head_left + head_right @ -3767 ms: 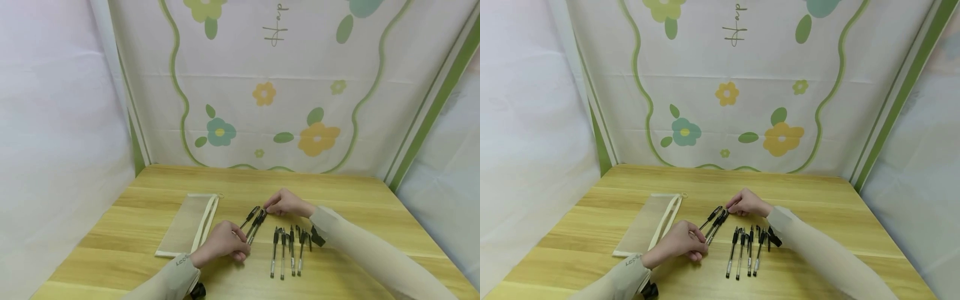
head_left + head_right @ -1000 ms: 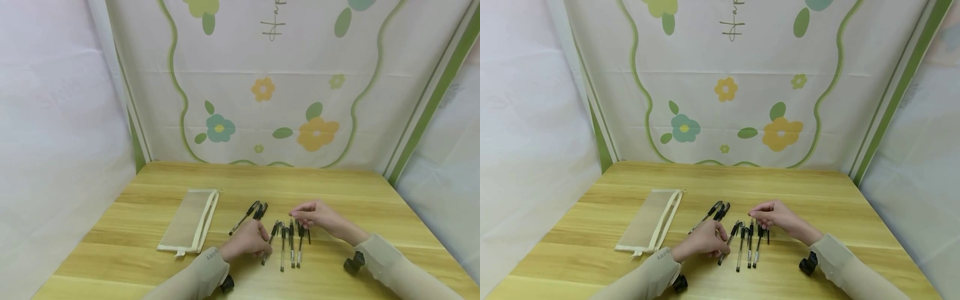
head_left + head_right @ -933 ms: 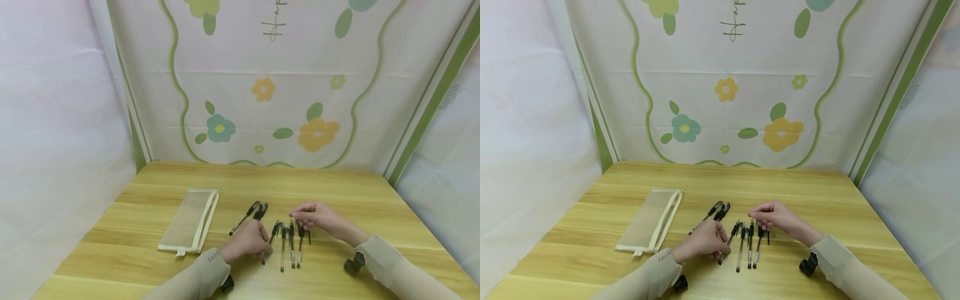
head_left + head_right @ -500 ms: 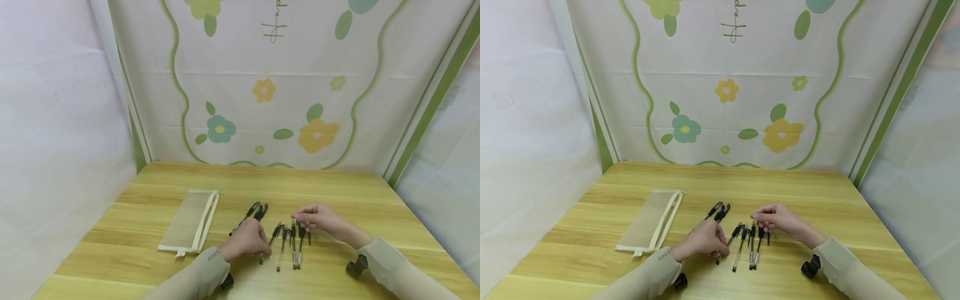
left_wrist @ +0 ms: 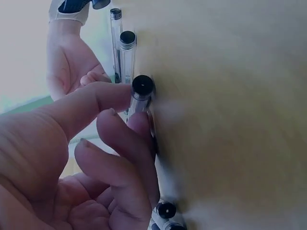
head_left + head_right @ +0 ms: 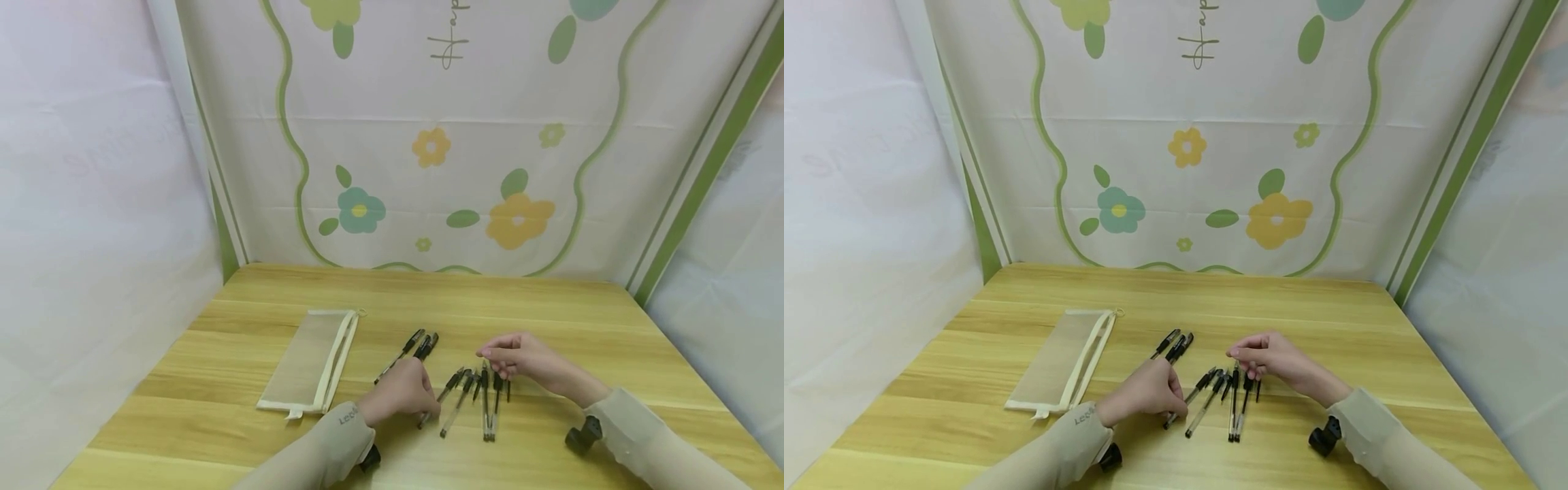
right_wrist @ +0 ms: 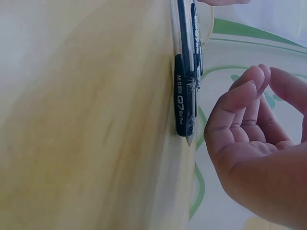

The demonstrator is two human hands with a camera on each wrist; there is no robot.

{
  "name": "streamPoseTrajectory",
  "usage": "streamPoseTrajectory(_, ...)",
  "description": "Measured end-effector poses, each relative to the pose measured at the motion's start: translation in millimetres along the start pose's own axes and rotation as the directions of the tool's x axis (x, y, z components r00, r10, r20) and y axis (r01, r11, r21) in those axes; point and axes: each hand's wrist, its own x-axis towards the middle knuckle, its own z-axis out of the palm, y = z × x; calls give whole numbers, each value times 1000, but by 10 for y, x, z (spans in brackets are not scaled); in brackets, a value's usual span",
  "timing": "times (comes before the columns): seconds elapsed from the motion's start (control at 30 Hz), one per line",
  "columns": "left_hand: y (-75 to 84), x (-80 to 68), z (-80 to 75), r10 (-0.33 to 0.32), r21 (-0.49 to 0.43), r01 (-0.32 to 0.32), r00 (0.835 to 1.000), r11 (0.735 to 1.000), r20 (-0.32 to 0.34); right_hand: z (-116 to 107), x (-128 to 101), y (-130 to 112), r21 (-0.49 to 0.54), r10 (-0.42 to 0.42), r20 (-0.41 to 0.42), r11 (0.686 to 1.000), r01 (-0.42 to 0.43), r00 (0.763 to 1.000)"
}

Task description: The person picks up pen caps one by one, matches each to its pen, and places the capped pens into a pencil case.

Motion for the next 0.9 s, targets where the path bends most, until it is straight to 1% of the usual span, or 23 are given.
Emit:
streamPoseTrajectory(0.17,-11,-3,-33,0,1,0,1000,1000,26,-12,-12,-25,14,-13,16,1000,13,1000)
streamPoseTrajectory(0.3,-34,1,-55,3,-23,-3,999,1000,35,-15,-19,-40,30,-13,18,999,12,1000)
streamPoseTrajectory(0.63,-45,-8,-64,-15,-39,16,999,999,31,5,-24,-75,19,-15,28,1000,15,999)
streamPoseTrajectory(0.9,-29,-19,-91,-36,-62,39,998,997,51,9,-35,-87,-5,-23,49,1000,24,999)
